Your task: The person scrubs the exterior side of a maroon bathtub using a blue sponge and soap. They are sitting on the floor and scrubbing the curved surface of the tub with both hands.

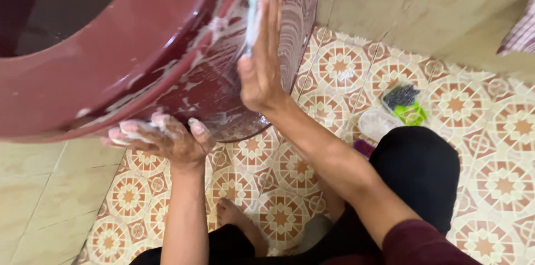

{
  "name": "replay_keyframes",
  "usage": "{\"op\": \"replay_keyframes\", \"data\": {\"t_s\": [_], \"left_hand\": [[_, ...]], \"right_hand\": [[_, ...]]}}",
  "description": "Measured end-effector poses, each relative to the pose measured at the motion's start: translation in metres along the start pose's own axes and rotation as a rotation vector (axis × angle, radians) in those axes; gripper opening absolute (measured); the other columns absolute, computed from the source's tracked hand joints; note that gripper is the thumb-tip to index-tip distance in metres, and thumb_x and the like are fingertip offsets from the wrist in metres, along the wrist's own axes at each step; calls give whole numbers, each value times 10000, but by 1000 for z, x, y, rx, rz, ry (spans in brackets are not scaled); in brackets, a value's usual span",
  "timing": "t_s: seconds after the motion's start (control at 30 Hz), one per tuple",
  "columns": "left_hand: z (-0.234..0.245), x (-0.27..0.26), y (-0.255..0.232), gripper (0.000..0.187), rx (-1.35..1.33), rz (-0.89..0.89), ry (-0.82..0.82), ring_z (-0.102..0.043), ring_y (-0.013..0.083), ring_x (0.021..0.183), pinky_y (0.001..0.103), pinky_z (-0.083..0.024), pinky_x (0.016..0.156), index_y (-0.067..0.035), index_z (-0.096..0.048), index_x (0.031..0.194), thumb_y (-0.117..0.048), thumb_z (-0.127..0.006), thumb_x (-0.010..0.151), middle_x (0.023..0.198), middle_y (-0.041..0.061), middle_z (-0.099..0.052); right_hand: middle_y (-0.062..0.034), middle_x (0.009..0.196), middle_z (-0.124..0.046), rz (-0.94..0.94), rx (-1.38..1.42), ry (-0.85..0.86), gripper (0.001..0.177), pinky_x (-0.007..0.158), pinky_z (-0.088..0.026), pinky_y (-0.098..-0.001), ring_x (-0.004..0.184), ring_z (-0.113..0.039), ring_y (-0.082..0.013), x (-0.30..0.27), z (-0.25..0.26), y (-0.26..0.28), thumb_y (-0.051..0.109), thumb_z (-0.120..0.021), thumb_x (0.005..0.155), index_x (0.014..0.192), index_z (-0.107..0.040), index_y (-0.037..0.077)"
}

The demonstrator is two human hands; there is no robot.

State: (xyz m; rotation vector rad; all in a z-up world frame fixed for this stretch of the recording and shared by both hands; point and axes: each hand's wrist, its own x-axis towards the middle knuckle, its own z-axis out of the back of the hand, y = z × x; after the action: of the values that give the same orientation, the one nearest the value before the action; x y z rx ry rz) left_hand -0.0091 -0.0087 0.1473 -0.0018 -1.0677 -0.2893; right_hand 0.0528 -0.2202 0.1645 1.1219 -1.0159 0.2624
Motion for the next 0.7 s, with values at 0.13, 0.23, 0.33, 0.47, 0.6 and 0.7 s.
{"op": "replay_keyframes", "data": {"t_s": [0.13, 0.23, 0.33, 0.47, 0.6, 0.7], "left_hand": [[0, 30, -16, 706, 69, 43, -87, 121, 337, 1658, 666, 21, 1291, -297, 76, 1711, -602, -195, 1134, 1784, 28, 170], [-3, 40, -16, 720, 37, 63, -162, 117, 292, 1637, 628, 44, 1281, -311, 53, 1705, -614, -82, 1065, 1765, -3, 157], [3, 41, -19, 695, 2, 112, -117, 122, 258, 1645, 592, 61, 1300, -341, 63, 1698, -593, -185, 1100, 1769, -40, 159], [8, 51, -21, 689, -11, 67, -155, 88, 272, 1641, 615, 47, 1318, -307, -16, 1704, -557, -229, 1099, 1780, -9, 87], [11, 45, -21, 675, -55, 71, -155, 80, 259, 1660, 600, 41, 1305, -302, -50, 1713, -524, -259, 1111, 1794, -21, 64], [10, 43, -18, 663, -87, 57, -150, 60, 260, 1650, 631, 34, 1315, -279, -87, 1713, -497, -271, 1114, 1785, -6, 44]], "right_hand": [[32, 1770, 200, 373, -153, 67, 835, 1335, 97, -453, 1626, 173, -159, 19, -2, 54, 712, -159, 1007, 1708, 50, 309], [5, 1767, 110, 501, -296, 128, 820, 1331, 71, -479, 1655, 134, -222, 23, -3, 64, 712, -177, 995, 1694, -29, 308], [53, 1783, 34, 243, -142, 29, 795, 1343, 52, -446, 1617, 91, -187, 37, 3, 49, 720, -204, 1025, 1726, -78, 365], [15, 1789, 30, 533, -296, 107, 781, 1322, 90, -497, 1626, 107, -232, 33, 3, 56, 698, -252, 1033, 1696, -120, 307], [-56, 1744, -41, 604, -349, 228, 744, 1307, 43, -533, 1629, 36, -313, 24, 10, 58, 665, -292, 1050, 1685, -180, 294], [-30, 1748, -34, 295, -156, 102, 699, 1316, -7, -496, 1607, 13, -278, 43, 19, 51, 665, -271, 1087, 1694, -113, 356]]}}
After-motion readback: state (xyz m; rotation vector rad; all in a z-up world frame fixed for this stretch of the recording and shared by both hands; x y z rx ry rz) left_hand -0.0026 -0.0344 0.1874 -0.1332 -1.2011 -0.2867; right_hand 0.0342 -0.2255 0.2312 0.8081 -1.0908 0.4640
